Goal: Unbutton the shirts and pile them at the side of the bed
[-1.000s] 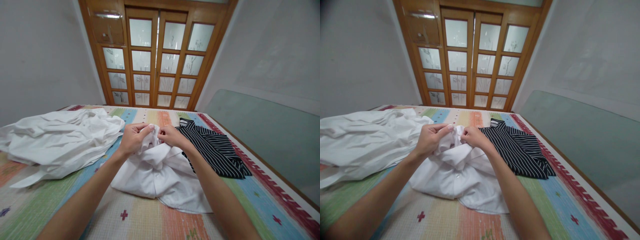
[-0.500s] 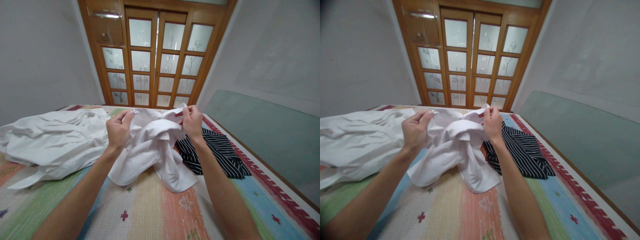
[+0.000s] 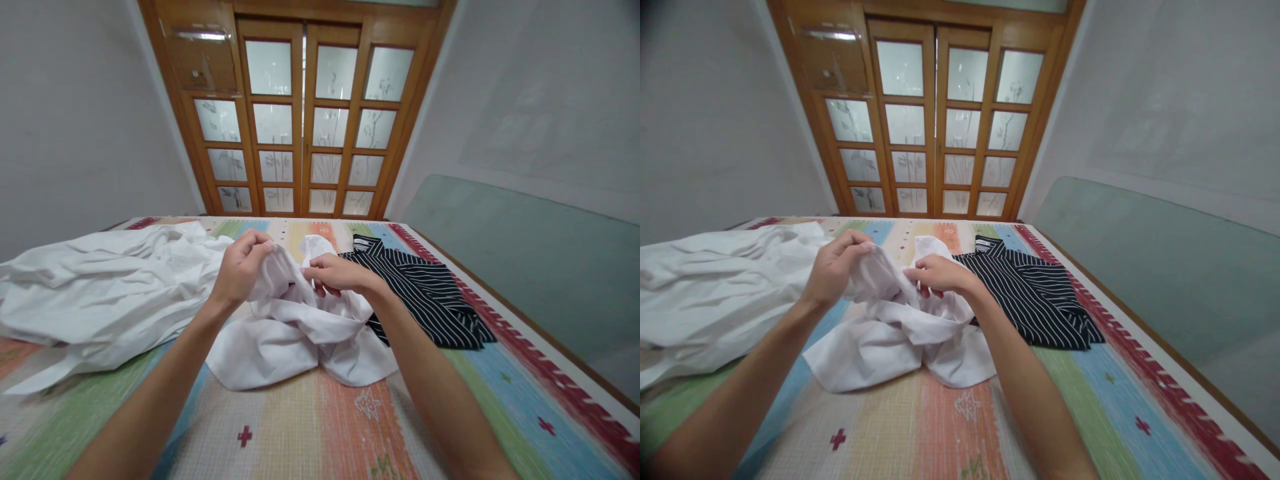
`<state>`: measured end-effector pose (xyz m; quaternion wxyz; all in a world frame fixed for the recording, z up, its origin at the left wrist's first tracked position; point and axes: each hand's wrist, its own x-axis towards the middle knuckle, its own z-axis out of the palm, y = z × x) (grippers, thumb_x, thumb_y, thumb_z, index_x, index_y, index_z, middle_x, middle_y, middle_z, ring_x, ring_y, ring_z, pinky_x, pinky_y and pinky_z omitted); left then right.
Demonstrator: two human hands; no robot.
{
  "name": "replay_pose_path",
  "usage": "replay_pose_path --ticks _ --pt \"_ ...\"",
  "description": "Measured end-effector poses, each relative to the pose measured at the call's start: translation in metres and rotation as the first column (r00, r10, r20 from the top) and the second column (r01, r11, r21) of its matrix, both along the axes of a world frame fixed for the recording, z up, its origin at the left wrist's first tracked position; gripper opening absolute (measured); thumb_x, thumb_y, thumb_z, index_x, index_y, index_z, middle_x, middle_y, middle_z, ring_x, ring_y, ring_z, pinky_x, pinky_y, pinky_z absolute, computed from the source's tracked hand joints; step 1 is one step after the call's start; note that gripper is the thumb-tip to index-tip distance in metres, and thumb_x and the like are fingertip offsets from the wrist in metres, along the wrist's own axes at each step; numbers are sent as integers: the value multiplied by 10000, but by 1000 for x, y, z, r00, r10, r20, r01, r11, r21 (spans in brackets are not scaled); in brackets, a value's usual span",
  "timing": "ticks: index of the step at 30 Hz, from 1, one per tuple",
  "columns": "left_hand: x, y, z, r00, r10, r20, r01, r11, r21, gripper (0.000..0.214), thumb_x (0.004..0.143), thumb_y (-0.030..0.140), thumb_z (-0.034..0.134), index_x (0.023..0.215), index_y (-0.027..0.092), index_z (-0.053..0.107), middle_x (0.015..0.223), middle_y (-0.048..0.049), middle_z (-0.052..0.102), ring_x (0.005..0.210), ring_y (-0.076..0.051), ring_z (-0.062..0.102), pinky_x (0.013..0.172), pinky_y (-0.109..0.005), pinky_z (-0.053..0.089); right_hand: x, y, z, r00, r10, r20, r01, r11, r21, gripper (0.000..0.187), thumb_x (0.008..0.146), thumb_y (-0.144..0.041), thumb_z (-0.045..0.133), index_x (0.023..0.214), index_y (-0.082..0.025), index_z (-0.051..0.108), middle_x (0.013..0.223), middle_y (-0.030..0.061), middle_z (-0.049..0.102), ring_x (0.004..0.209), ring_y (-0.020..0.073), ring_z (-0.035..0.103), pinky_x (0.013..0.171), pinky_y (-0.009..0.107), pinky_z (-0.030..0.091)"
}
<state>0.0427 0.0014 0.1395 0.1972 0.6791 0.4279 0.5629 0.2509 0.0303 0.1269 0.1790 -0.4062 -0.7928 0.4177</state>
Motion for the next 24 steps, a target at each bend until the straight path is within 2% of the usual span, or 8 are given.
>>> replay_pose_path --ticks 4,7,9,11,13,16,19,24 --pt "-9 3 -1 968 -251 -2 247 955 -166 288 835 340 443 656 185 605 751 -35 685 729 -177 608 686 -265 457 1 -1 1 999 53 -12 -54 998 -38 335 880 -254 519 568 -134 542 538 26 620 376 54 482 353 158 292" --pt "-9 -1 -1 893 -406 -196 317 875 -366 464 912 438 331 663 189 633 628 -44 672 596 -179 603 594 -274 437 1 -3 5 988 -22 -155 16 999 -41 244 886 -271 542 681 -139 549 599 25 657 399 64 527 339 148 299" --pt "-4 -6 -3 832 -369 -414 219 905 -366 456 912 500 385 701 194 650 578 -30 654 540 -172 580 555 -266 396 0 -5 8 972 -61 -229 53 998 -40 230 880 -299 587 717 -140 550 603 21 658 414 75 558 342 146 333" --pt "4 -10 -6 773 -232 -590 117 967 -226 420 889 522 464 697 197 650 590 -26 653 532 -162 556 541 -258 352 -3 -8 11 960 -87 -267 81 996 -34 261 872 -324 623 705 -137 549 594 24 651 440 93 593 347 147 364" --pt "13 -11 -10 745 -110 -657 66 994 -92 404 879 497 501 646 191 626 607 -31 647 532 -150 526 535 -255 322 -5 -10 13 952 -113 -285 106 994 -39 285 879 -333 628 689 -137 545 596 31 651 466 108 621 350 147 382" --pt "22 -11 -15 782 -56 -621 58 998 -16 351 871 412 533 623 174 605 604 -25 630 534 -131 502 539 -244 318 -6 -12 15 951 -124 -285 114 992 -49 257 912 -286 587 710 -132 555 606 37 658 486 111 637 360 142 397" --pt "24 -10 -17 846 -107 -523 113 993 -19 290 862 374 550 688 162 643 612 -8 633 548 -115 507 555 -225 345 -3 -11 16 958 -104 -269 97 995 -36 235 927 -229 548 718 -124 567 619 40 663 495 105 638 376 139 411" --pt "20 -8 -22 877 -133 -462 135 990 -28 264 852 361 563 765 159 709 587 3 625 535 -104 476 537 -214 356 2 -9 16 964 -71 -255 76 997 8 196 899 -235 584 739 -120 594 698 48 681 531 91 617 412 150 442"
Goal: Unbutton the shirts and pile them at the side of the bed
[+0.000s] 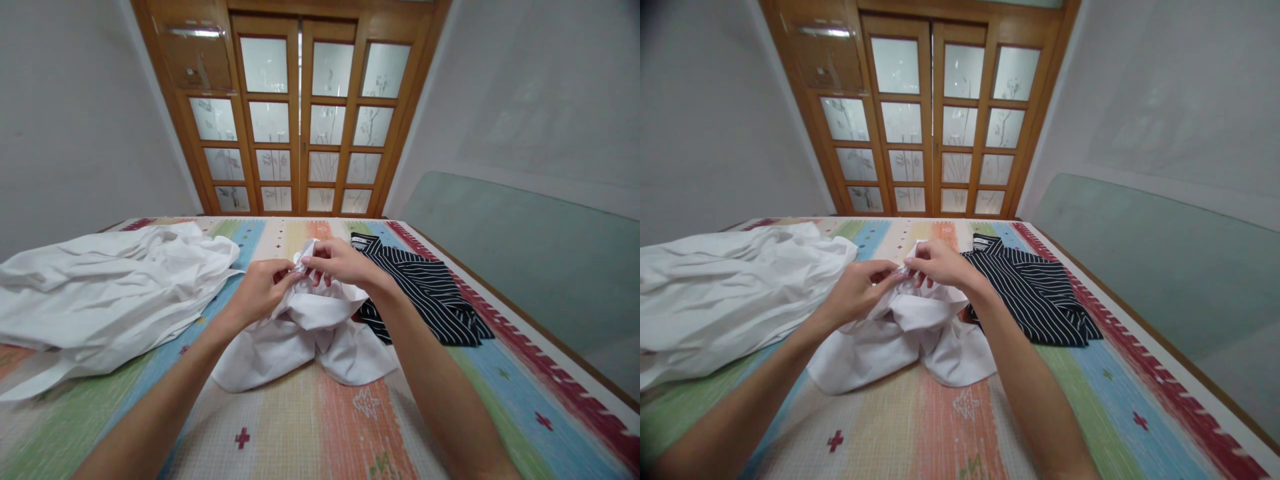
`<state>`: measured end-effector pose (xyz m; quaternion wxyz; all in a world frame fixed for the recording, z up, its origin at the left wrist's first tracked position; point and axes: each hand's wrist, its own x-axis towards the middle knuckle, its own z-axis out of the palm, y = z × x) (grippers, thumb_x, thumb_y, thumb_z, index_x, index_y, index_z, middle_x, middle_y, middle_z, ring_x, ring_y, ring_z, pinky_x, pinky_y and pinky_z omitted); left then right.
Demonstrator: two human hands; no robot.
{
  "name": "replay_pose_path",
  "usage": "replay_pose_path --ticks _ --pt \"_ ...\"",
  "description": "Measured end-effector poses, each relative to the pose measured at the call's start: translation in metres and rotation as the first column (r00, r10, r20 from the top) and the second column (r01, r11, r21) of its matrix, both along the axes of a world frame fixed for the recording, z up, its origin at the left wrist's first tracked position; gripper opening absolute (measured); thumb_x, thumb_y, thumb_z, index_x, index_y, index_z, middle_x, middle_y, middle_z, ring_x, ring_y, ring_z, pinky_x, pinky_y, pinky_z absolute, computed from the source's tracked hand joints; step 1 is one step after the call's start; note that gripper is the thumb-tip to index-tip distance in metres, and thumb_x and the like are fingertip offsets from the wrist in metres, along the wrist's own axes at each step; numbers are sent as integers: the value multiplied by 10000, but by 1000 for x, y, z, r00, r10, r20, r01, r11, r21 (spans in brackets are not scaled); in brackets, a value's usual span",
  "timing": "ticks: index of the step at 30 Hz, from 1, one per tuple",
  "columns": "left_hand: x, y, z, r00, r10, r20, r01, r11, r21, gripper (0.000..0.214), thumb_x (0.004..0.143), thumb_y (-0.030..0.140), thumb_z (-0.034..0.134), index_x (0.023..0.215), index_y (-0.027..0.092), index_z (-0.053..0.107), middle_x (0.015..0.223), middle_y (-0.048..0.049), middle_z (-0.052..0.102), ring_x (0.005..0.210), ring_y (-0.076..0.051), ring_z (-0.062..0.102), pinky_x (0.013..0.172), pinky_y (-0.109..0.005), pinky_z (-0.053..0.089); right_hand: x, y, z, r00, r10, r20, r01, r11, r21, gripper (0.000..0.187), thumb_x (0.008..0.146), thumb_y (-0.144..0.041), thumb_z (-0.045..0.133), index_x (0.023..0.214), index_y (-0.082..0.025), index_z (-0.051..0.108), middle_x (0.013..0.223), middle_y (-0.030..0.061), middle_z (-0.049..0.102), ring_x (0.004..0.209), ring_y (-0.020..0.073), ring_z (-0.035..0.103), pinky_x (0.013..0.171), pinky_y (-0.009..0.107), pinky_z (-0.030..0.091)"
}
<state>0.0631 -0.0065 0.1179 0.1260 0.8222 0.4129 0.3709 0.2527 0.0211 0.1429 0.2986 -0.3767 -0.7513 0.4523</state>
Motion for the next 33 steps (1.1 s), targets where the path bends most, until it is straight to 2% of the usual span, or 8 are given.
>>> replay_pose_path --ticks 6,10,14,22,26,28,30,33 --pt "0 1 3 982 -109 157 137 973 -184 281 856 379 563 858 165 745 792 -31 731 718 -157 613 662 -242 465 1 0 2 1000 0 -24 0 1000 19 219 874 -204 574 668 -133 566 586 3 615 459 67 526 391 153 400" --pt "2 0 6 963 -83 256 135 972 -191 271 846 381 587 865 168 754 827 -34 747 768 -173 644 714 -251 487 3 2 0 998 8 -62 -11 999 -49 204 869 -198 544 678 -133 571 608 9 622 463 67 520 403 159 391" --pt "4 -1 4 945 -70 319 139 970 -198 270 841 385 600 859 166 757 857 -41 752 798 -181 659 733 -250 497 5 4 -5 999 41 -19 -41 999 -10 214 878 -260 551 701 -141 562 579 -12 576 473 70 505 425 165 381" --pt "6 0 2 932 -36 360 127 965 -232 256 810 376 631 823 154 759 809 -38 745 757 -178 649 700 -251 500 8 1 -2 967 21 255 -80 971 224 200 865 -280 534 700 -167 530 569 -17 562 492 101 507 470 206 349" --pt "4 -6 15 887 24 461 88 971 -221 267 785 399 663 833 153 758 817 -39 742 738 -178 645 646 -246 498 2 3 -13 793 -236 561 -64 885 462 88 785 -169 567 700 -152 581 735 70 665 684 158 585 584 234 374" --pt "-2 -10 23 881 59 469 40 979 -198 268 771 407 682 826 155 756 820 -38 741 737 -180 644 633 -242 499 0 8 -20 711 -368 600 0 853 522 100 805 -172 538 751 -138 615 848 132 692 785 208 614 646 264 401" --pt "-11 -10 29 876 118 468 -49 986 -157 256 759 403 696 818 160 752 805 -32 734 728 -178 638 630 -241 499 3 15 -23 715 -487 502 164 814 556 152 852 -198 489 826 -128 622 878 159 696 807 235 633 675 290 428" --pt "-25 -4 31 800 254 543 -283 959 -32 236 781 392 671 842 174 737 803 -22 719 729 -166 626 650 -241 501 16 24 -19 720 -694 26 591 632 502 218 940 -278 385 947 -151 563 760 95 678 614 184 630 594 274 452"
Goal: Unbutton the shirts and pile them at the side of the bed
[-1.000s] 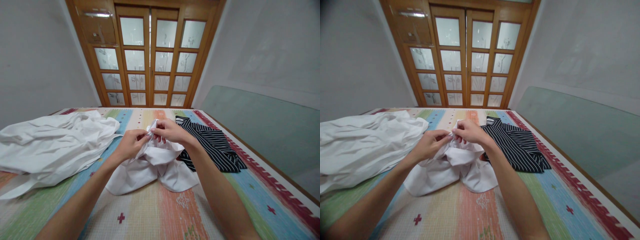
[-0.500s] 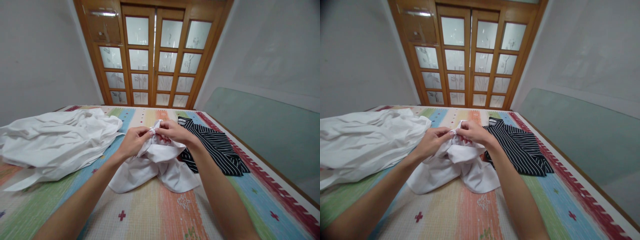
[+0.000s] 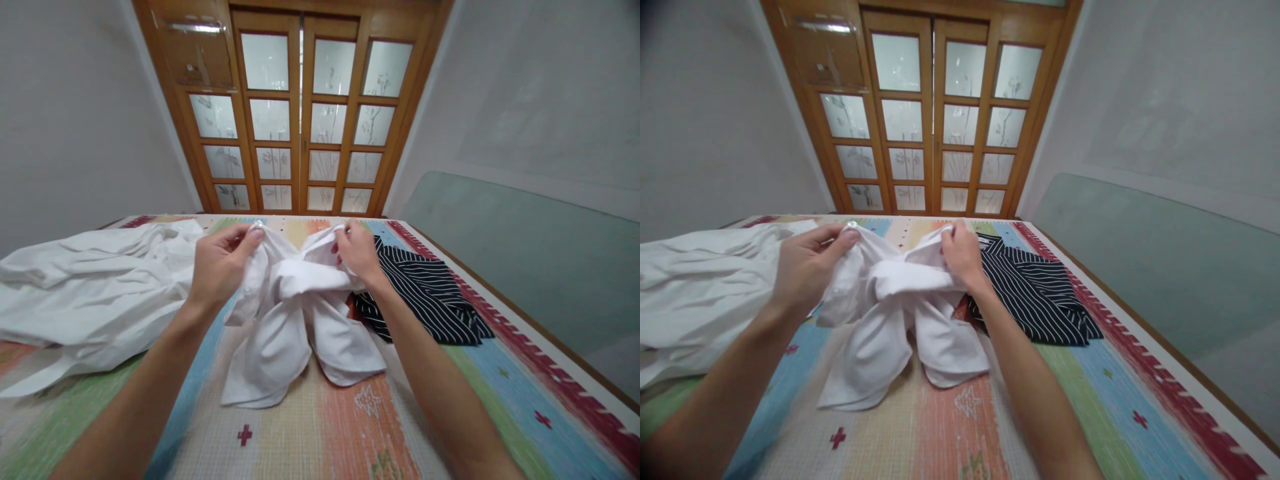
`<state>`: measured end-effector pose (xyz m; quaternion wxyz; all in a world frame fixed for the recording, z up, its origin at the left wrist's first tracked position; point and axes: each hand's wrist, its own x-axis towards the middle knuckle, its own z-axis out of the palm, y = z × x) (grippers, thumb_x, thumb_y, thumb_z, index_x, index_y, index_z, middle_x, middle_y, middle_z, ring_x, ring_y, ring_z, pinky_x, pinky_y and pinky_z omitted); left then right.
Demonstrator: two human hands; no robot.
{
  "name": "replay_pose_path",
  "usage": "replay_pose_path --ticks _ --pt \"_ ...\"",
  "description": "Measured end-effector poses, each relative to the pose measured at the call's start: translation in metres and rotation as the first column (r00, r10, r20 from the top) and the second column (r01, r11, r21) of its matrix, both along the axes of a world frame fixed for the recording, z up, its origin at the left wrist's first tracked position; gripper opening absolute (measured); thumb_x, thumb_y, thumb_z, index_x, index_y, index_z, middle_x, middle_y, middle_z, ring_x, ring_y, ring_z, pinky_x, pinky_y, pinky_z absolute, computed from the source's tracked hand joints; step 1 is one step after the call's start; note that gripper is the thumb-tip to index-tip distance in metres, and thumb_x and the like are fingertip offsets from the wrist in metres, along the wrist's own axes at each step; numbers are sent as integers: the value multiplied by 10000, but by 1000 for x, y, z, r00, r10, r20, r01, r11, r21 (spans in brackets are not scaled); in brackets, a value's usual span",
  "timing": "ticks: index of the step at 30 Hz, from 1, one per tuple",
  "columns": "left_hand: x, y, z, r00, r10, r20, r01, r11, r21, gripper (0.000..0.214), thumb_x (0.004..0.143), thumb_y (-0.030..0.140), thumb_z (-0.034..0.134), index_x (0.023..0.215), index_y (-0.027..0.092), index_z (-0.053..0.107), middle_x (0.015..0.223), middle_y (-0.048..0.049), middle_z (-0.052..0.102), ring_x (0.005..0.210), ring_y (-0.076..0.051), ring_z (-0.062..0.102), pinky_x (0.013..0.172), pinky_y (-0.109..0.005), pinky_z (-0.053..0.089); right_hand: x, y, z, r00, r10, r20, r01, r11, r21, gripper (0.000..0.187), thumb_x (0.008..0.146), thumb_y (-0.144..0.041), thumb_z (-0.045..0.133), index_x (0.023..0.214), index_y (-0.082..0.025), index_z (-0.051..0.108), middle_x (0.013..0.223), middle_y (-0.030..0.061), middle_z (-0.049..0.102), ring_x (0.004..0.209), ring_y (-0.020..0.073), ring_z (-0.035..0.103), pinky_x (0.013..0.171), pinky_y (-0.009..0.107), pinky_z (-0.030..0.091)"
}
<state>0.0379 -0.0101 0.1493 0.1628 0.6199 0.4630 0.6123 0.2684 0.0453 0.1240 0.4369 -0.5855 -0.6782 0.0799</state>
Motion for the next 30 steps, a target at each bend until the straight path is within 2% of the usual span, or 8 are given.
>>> replay_pose_path --ticks 3,6,11,15,18,24,27,30 --pt "-9 9 -4 977 210 26 -212 967 142 215 831 364 603 889 189 713 831 -20 699 754 -153 619 697 -246 500 11 5 8 893 13 -451 97 970 221 261 970 -434 345 1006 -205 467 720 33 651 465 132 582 456 229 421" --pt "-11 13 -6 964 236 -127 -208 958 199 165 814 304 589 870 193 697 909 -37 673 855 -172 620 753 -268 500 10 4 13 782 221 -582 -56 956 288 264 915 -499 454 921 -240 403 675 -8 630 476 128 600 410 196 410" --pt "-5 8 -7 923 -39 -382 58 998 39 238 748 239 596 968 190 672 1028 -50 679 949 -206 620 831 -329 490 -7 -3 15 620 369 -692 -337 922 189 252 862 -426 532 820 -243 364 614 -39 602 538 137 637 445 195 467" --pt "6 3 -14 771 -309 -557 243 951 -192 238 839 393 574 827 187 693 825 -28 707 751 -166 617 725 -285 459 -16 -10 18 570 403 -716 -417 893 171 240 861 -411 546 831 -244 377 637 -41 606 570 140 645 464 205 495" --pt "16 2 -21 694 -326 -642 262 945 -196 297 838 431 590 715 175 676 649 1 647 607 -134 541 606 -252 388 -19 -14 19 570 419 -707 -451 879 158 280 858 -457 564 843 -243 384 690 -35 627 571 133 638 464 208 505" --pt "23 4 -29 778 -210 -592 219 974 -57 189 856 253 544 853 169 713 731 -13 708 573 -118 545 598 -234 385 -22 -20 15 713 536 -451 -639 762 -104 378 834 -527 608 721 -180 508 674 16 627 499 99 572 389 172 436" --pt "20 4 -29 791 -220 -571 246 969 -34 203 856 217 540 935 185 724 824 -20 742 623 -130 597 655 -238 428 -23 -21 11 794 543 -272 -601 770 -216 315 836 -417 637 684 -153 558 596 6 600 441 76 516 364 155 385" --pt "20 4 -30 782 -242 -574 268 963 -41 229 860 203 531 972 200 731 883 -25 754 687 -146 637 704 -244 454 -23 -21 9 810 535 -239 -584 771 -255 261 869 -303 567 665 -140 579 529 -1 574 397 73 481 354 163 357"
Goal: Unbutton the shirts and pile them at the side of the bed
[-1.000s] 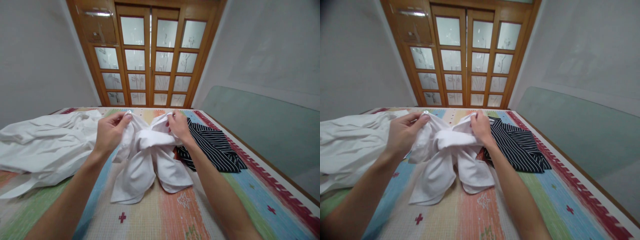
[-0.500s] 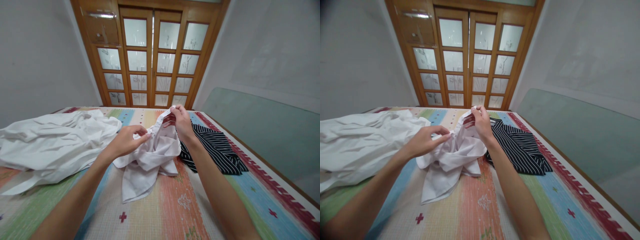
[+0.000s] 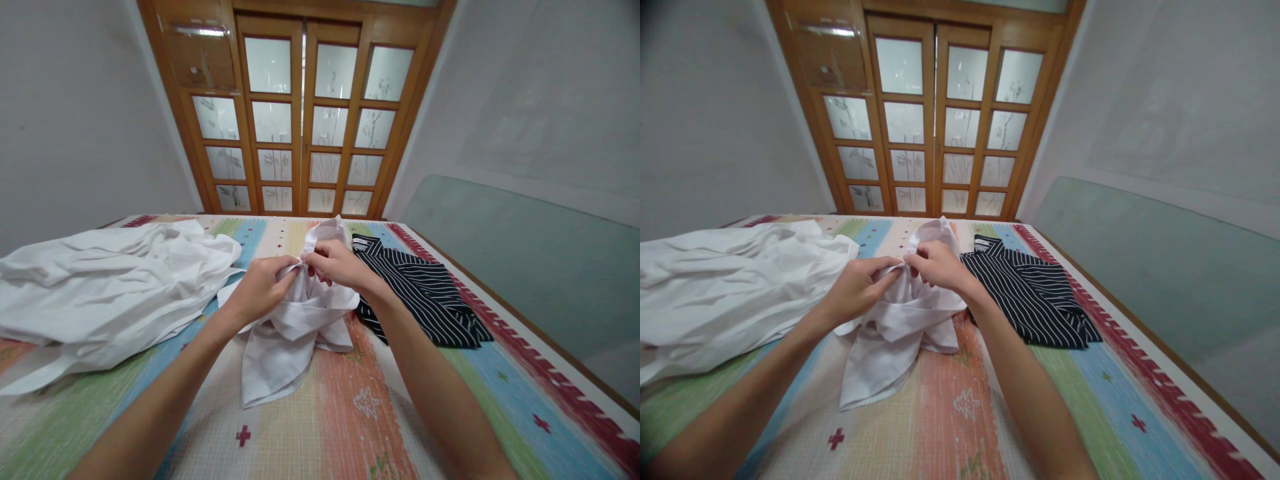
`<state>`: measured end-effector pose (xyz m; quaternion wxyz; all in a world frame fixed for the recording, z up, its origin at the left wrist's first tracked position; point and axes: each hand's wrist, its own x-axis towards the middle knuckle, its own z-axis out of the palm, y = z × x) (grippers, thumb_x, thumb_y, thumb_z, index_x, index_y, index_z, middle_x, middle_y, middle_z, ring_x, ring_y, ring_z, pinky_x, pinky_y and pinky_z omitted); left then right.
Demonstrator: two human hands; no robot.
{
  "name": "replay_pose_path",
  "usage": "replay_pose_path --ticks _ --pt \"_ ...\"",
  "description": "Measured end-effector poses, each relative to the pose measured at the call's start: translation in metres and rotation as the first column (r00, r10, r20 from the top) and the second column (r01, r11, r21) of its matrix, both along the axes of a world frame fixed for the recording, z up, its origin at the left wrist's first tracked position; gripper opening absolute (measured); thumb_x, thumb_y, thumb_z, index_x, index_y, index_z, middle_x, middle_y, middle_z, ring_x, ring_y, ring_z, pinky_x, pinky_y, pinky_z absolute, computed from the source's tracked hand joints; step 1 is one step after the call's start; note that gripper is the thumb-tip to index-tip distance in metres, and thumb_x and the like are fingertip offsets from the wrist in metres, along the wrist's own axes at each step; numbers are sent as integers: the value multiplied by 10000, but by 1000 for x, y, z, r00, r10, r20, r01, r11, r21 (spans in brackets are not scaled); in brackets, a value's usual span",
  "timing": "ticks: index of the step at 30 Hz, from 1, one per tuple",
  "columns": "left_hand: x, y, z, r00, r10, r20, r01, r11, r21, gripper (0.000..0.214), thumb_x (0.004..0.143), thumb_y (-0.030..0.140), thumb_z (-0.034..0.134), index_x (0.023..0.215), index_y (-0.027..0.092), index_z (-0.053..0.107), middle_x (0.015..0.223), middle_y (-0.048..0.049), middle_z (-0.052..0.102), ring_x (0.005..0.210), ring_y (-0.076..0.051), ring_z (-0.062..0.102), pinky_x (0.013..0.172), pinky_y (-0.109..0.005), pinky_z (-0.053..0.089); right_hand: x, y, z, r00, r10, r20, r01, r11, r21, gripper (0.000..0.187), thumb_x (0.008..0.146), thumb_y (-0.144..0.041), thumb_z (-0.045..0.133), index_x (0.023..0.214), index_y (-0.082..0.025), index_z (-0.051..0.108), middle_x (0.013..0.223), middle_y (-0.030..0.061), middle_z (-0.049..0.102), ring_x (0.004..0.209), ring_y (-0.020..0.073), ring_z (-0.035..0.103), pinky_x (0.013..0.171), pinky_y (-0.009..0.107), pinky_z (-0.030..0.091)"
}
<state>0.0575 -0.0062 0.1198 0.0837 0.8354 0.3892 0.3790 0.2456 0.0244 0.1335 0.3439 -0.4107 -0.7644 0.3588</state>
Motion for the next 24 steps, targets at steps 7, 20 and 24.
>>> replay_pose_path --ticks 7,20,24 --pt "4 0 -2 994 -13 111 23 995 -94 260 877 279 520 973 203 749 903 -22 761 747 -167 665 723 -247 478 2 0 5 997 46 -67 -49 998 -48 275 851 -238 514 628 -114 614 461 -1 544 371 78 466 353 170 345" --pt "9 0 -4 910 74 408 64 947 -314 283 867 356 522 877 166 732 859 -30 739 835 -192 649 805 -269 475 3 1 3 968 231 -94 -239 967 -92 315 867 -398 593 730 -118 640 633 21 625 473 77 536 393 155 423" --pt "8 3 -5 916 114 385 19 945 -325 278 852 352 524 854 164 728 817 -22 731 799 -186 639 761 -266 462 2 1 4 977 203 -72 -205 979 -15 322 884 -392 575 737 -114 645 645 23 636 459 73 536 427 172 441"
